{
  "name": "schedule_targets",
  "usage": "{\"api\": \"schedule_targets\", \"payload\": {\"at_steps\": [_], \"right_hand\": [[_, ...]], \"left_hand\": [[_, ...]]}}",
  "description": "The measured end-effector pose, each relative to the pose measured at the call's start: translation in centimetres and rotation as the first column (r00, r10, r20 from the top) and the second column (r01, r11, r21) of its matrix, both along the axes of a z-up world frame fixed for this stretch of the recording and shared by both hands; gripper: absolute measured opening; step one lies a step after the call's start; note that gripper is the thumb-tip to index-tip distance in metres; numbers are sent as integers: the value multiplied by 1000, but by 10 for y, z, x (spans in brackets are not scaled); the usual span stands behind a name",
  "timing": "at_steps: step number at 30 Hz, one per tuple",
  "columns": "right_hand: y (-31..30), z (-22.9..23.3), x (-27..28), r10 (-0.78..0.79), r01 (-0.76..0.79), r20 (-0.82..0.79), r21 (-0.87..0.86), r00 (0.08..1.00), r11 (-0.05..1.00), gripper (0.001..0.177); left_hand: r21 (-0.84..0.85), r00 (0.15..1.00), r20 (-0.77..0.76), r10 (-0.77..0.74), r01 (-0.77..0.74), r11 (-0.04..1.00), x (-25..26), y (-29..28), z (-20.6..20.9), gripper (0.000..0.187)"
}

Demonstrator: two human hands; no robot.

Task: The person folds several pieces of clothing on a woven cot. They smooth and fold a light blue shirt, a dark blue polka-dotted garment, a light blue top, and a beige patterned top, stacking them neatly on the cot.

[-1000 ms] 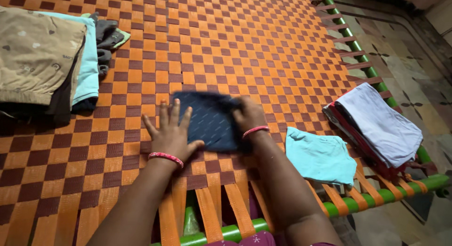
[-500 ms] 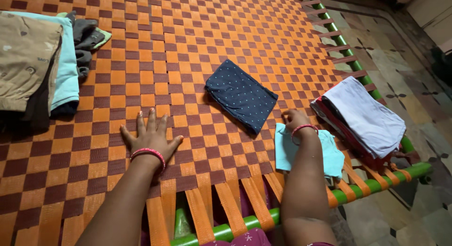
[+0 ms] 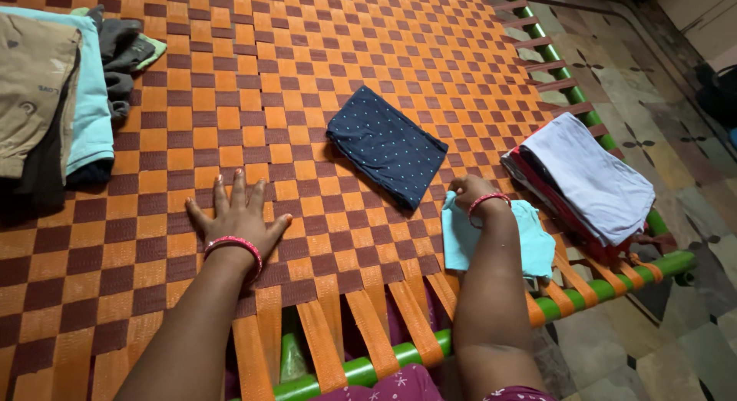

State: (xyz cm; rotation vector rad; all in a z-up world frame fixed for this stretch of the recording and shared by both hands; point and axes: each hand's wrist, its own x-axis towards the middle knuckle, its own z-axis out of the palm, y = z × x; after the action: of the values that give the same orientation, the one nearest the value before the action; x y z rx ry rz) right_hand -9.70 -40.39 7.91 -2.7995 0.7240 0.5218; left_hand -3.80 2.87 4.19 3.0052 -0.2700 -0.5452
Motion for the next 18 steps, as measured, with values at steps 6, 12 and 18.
{"api": "schedule_targets", "payload": {"at_steps": [6, 12, 18], "right_hand": [[29, 19, 3, 212, -335, 306, 441, 928, 833, 25], [127, 9, 25, 532, -779, 597, 288, 600, 557, 28], [170, -16, 38, 146, -711, 739, 544, 657, 445, 24]], "left_hand": [[-24, 1000, 26, -10, 11, 1000, 1, 0, -2, 84], [-978, 978, -25, -208, 19, 206, -9, -16, -12, 75], [-988, 942, -147, -303, -122, 98, -24, -39, -17, 70]]}}
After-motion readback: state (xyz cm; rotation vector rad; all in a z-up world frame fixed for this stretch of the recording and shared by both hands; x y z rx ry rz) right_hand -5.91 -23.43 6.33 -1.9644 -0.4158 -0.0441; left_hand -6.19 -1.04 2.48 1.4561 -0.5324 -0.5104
